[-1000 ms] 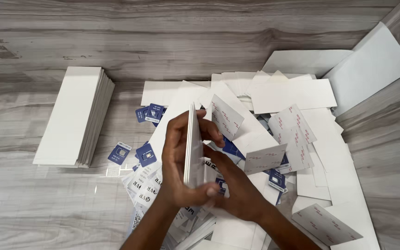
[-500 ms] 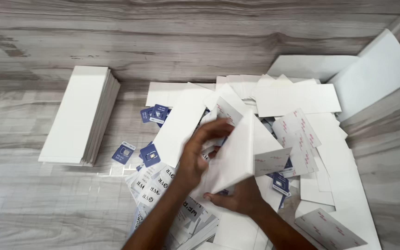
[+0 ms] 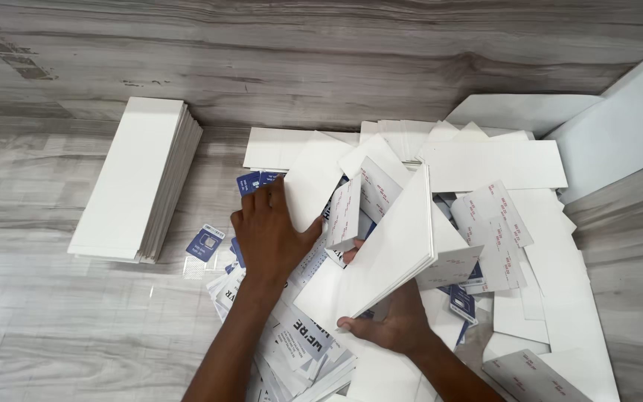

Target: The person repeatedly picks up small white paper sheets from a scattered pile on a tiled floor and stacks them into a neat pile on the left. The hands handle the sheets one at a time or in small groups, aligning them before placing them onto the growing stack.

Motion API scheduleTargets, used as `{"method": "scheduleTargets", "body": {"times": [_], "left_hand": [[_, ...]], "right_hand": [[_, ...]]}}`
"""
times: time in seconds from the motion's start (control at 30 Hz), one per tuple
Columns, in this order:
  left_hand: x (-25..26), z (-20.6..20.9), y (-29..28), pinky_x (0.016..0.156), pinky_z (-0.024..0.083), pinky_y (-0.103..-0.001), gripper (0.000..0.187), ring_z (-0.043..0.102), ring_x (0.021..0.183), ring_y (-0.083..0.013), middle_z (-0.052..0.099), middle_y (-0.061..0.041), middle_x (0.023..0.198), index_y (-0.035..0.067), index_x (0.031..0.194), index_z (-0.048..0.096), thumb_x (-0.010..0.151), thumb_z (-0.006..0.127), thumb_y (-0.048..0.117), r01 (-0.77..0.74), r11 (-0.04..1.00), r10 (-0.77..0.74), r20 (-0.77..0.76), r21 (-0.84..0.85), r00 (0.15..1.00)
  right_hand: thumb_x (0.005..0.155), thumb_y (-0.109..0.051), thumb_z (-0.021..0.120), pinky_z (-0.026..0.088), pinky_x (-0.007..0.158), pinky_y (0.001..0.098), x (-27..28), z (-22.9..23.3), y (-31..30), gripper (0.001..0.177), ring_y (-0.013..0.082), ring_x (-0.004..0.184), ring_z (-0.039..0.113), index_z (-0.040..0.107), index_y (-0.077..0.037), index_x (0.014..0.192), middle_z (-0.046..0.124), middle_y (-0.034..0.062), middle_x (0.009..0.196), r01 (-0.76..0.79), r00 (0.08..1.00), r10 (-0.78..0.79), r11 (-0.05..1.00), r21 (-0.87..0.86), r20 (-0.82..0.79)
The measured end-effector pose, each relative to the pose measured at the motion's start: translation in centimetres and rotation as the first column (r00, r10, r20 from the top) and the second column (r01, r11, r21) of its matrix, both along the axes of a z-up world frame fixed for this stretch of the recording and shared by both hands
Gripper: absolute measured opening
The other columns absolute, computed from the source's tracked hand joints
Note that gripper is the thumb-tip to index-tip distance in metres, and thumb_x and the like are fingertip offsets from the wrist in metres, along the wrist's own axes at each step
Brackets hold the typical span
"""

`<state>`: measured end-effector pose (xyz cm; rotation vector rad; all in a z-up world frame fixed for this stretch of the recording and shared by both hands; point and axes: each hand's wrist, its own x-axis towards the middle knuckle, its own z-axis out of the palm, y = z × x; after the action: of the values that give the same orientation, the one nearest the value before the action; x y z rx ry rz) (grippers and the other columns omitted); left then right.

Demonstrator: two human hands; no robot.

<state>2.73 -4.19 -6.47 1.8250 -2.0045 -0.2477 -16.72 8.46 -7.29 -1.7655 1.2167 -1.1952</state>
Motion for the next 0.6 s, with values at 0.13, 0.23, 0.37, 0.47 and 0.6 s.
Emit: {"method": "scheduleTargets", "body": {"times": [0.13, 0.23, 0.37, 0.47, 0.6], "left_hand": [[0.9, 0.1, -0.4, 0.093, 0.048, -0.051, 0.095, 0.054, 0.116, -0.0362, 0.06, -0.019, 0.127, 0.001, 0.138, 0.054, 0.063, 0.089, 0.047, -0.002, 0.989, -0.028, -0.199, -0.146, 0.98], [1.4, 0.4, -0.5, 0.098, 0.052, -0.047, 0.085, 0.058, 0.12, -0.0298, 0.064, -0.014, 0.127, 0.006, 0.142, 0.056, 0.073, 0.089, 0.043, -0.068, 0.986, -0.004, -0.43, -0.151, 0.903], [1.8, 1.5, -0.1, 0.107, 0.054, -0.044, 0.098, 0.058, 0.131, -0.0267, 0.057, -0.011, 0.137, 0.005, 0.154, 0.042, 0.074, 0.084, 0.042, 0.15, 0.982, -0.159, -0.919, -0.111, 0.362], [1.6, 2.4, 0.3, 0.12, 0.046, -0.047, 0.106, 0.054, 0.137, -0.0297, 0.048, -0.013, 0.142, 0.005, 0.158, 0.037, 0.069, 0.088, 0.035, 0.366, 0.906, -0.302, -0.931, -0.214, 0.204], [1.6, 3.9, 1.1, 0.124, 0.038, -0.05, 0.105, 0.05, 0.146, -0.0333, 0.042, -0.016, 0.152, 0.005, 0.158, 0.045, 0.065, 0.087, 0.032, 0.649, 0.732, -0.421, -0.887, -0.207, 0.192]], "right_hand": [[0.064, -0.024, 0.092, 0.043, 0.113, 0.0466, 0.0, -0.3, -0.1, 0.087, 0.032, 0.137, 0.054, 0.053, -0.003, 0.138, 0.063, 0.0154, 0.137, -0.004, 1.0, 0.004, 1.0, -0.001, 0.017], [0.066, -0.024, 0.092, 0.041, 0.116, 0.047, 0.1, -0.4, -0.1, 0.087, 0.0332, 0.142, 0.052, 0.051, -0.001, 0.139, 0.063, 0.0163, 0.137, -0.028, 0.998, 0.029, 0.999, -0.018, 0.06], [0.066, -0.023, 0.092, 0.041, 0.116, 0.047, 0.1, -0.2, -0.1, 0.086, 0.0339, 0.142, 0.052, 0.053, 0.0, 0.139, 0.062, 0.0176, 0.138, -0.018, 0.997, 0.018, 1.0, -0.004, 0.069], [0.062, -0.026, 0.091, 0.041, 0.114, 0.0461, 0.2, -0.1, 0.0, 0.101, 0.0317, 0.134, 0.057, 0.044, 0.001, 0.147, 0.064, 0.0154, 0.136, 0.033, 0.998, -0.038, 0.994, 0.103, 0.048], [0.066, -0.029, 0.092, 0.042, 0.113, 0.0462, 0.1, -0.9, 0.3, 0.097, 0.0325, 0.136, 0.055, 0.046, 0.002, 0.146, 0.061, 0.0175, 0.139, 0.059, 0.998, -0.059, 0.998, -0.004, -0.013]]}}
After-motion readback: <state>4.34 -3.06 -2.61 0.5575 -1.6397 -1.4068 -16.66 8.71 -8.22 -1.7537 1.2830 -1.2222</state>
